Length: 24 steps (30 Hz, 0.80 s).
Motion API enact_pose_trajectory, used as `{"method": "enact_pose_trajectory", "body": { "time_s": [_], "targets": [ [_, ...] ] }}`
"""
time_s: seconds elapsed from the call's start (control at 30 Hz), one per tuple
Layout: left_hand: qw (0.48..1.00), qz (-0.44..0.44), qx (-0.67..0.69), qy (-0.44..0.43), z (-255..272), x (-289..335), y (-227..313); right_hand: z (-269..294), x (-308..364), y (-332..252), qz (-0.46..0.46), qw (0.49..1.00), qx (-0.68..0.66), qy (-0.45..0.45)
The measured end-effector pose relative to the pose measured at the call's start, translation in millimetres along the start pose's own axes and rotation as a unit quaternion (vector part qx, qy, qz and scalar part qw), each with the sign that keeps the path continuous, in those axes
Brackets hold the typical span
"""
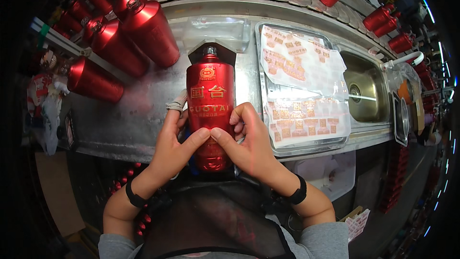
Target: Applying labels and protective seals to red metal bottles on an industrial assembly line.
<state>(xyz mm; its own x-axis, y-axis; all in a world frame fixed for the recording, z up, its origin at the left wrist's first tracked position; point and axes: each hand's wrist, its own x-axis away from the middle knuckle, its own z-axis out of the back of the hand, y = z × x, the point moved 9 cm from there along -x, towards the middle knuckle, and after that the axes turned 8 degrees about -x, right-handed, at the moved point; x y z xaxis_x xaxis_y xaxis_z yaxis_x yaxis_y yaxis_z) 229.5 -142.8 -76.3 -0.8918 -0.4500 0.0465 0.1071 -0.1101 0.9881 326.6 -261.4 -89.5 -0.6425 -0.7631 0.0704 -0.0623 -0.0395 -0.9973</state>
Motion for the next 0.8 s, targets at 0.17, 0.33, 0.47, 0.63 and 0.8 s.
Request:
{"method": "enact_pose_trajectory", "body": {
  "time_s": [0.17, 0.33, 0.47, 0.63, 0.8],
  "targets": [
    [1.0, -0.004, 0.007, 0.016, 2.9, 0.2, -1.7, -1.8, -0.9, -2.4, 0.013, 1.0, 0.012, 0.011],
    [0.999, -0.021, -0.026, -0.006, 4.0, 4.8, -0.5, 1.9, 5.5, 7.9, -0.046, 0.997, -0.054, 0.016],
    [0.998, -0.032, -0.047, -0.015, 2.4, 9.4, 4.7, 4.6, 15.5, 11.5, -0.038, 0.999, 0.007, 0.021],
    [0.998, -0.033, -0.044, -0.034, 2.9, 8.3, -0.5, 2.6, 16.1, 10.8, -0.039, 0.999, -0.031, 0.0],
    [0.998, 0.015, 0.028, -0.05, 13.6, 17.4, -20.1, 4.0, 21.4, 19.4, -0.078, 0.992, -0.101, -0.015]
  ]
}}
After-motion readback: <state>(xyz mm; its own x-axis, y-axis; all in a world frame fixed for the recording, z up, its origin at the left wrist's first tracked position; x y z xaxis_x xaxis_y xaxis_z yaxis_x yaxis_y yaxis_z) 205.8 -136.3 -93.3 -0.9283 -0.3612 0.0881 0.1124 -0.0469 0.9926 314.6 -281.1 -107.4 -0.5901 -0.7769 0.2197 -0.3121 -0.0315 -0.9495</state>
